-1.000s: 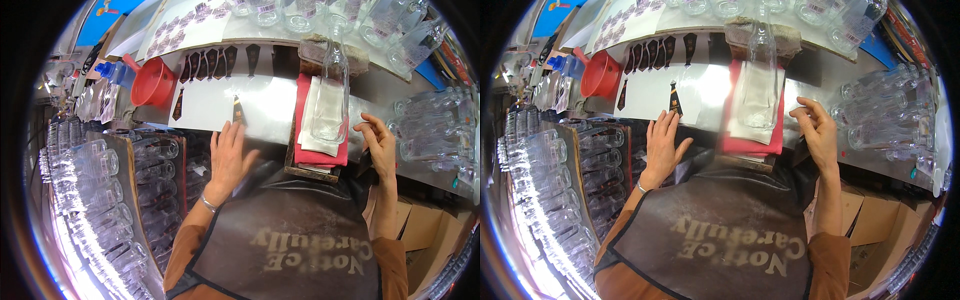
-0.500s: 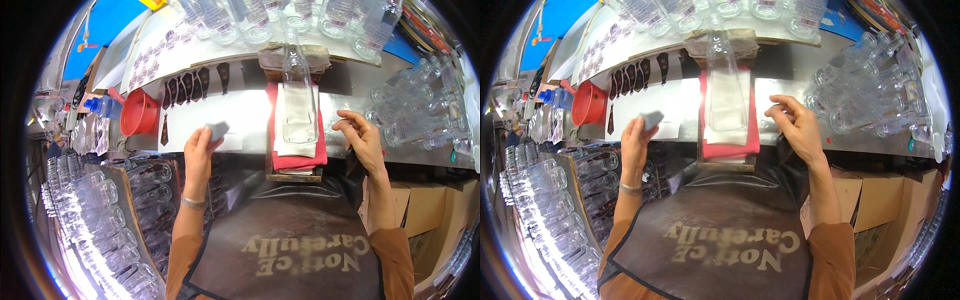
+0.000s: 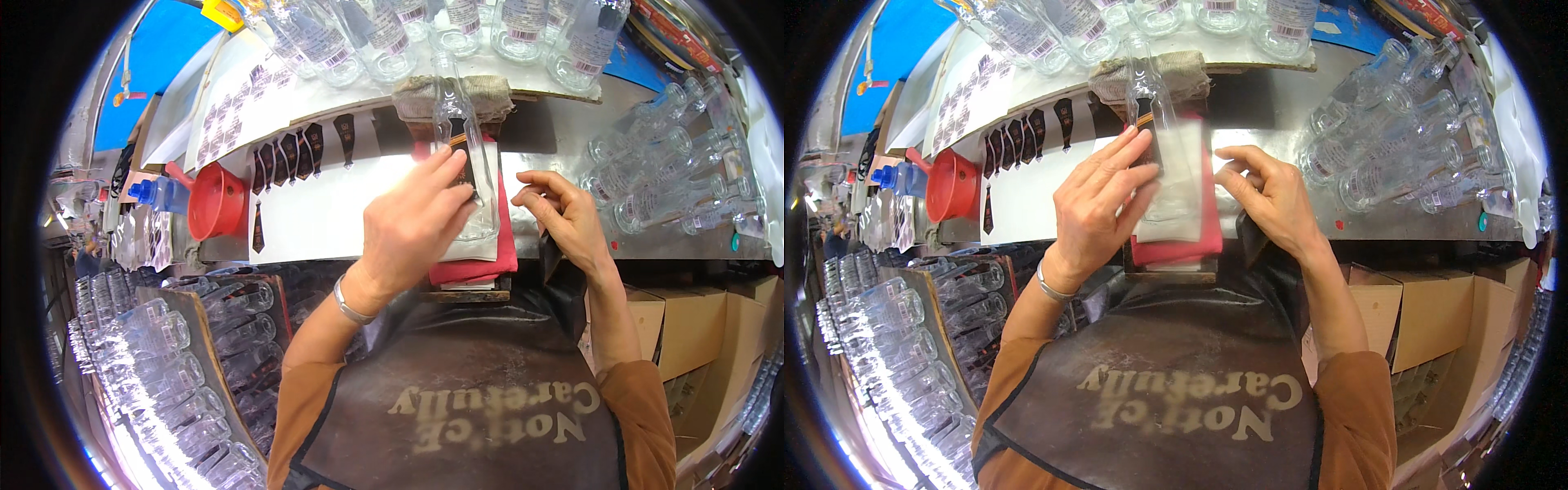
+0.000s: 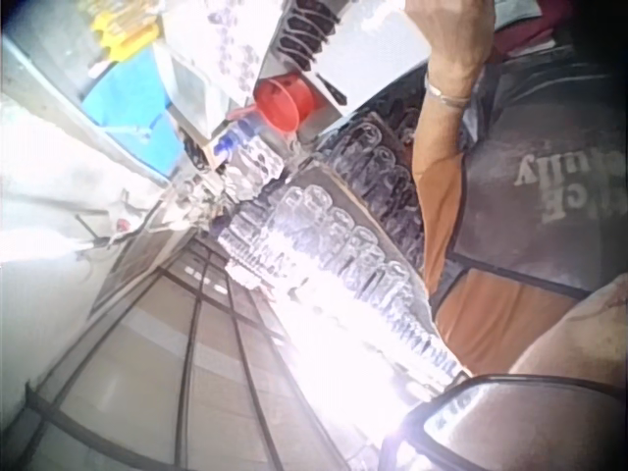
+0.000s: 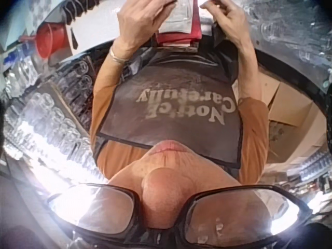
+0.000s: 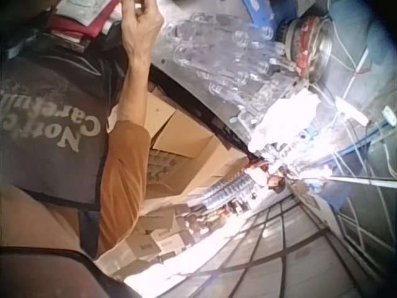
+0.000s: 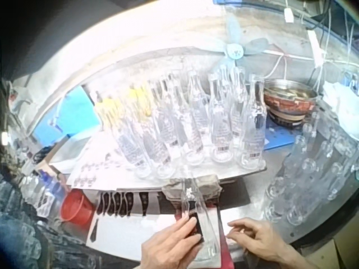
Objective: The person repeatedly picks up clear plastic bottles, applies a printed label to each bottle's body, smooths the label, and places the labeled bottle into a cardboard box. The person also retrieves bottles from a nearby tray and continues the labeling cycle.
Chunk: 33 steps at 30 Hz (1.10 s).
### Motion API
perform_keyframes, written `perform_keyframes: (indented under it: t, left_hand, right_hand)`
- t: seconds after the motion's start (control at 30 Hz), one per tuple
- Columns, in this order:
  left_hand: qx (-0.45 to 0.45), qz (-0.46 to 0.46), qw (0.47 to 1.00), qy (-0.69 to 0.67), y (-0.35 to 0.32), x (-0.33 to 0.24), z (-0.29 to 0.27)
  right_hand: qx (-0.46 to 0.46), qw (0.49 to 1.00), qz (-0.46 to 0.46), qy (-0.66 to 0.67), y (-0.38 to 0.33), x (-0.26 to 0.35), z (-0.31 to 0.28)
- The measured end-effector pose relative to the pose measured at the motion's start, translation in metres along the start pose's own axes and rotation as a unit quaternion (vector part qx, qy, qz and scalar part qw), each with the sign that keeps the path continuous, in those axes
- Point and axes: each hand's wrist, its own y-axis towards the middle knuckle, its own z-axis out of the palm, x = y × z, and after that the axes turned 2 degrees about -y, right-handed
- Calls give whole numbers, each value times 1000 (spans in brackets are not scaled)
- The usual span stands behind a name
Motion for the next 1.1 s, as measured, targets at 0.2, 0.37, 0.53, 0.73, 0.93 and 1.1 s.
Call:
perform_keyframes:
  t: [0.2, 0.37, 0.53, 0.73, 0.93, 1.1]
  left_hand:
    - [-53, -91, 977, -185, -2, 7, -3]
    - [-21, -236, 915, -325, -2, 22, 24]
    - [-31, -200, 946, -253, -4, 15, 28]
    - [-37, -185, 953, -239, -7, 15, 32]
    - [-43, -219, 929, -296, 2, 18, 26]
    - [-37, -213, 945, -244, 4, 20, 28]
  right_hand:
    - [0, 998, -55, -28, 36, 22, 11]
    - [13, 997, -49, -50, 92, 27, 20]
    - [1, 991, -51, -126, 94, 46, 24]
    - [-2, 988, -26, -154, 93, 55, 26]
    - [21, 999, -23, -33, 97, 30, 21]
    - [10, 998, -52, -40, 88, 27, 26]
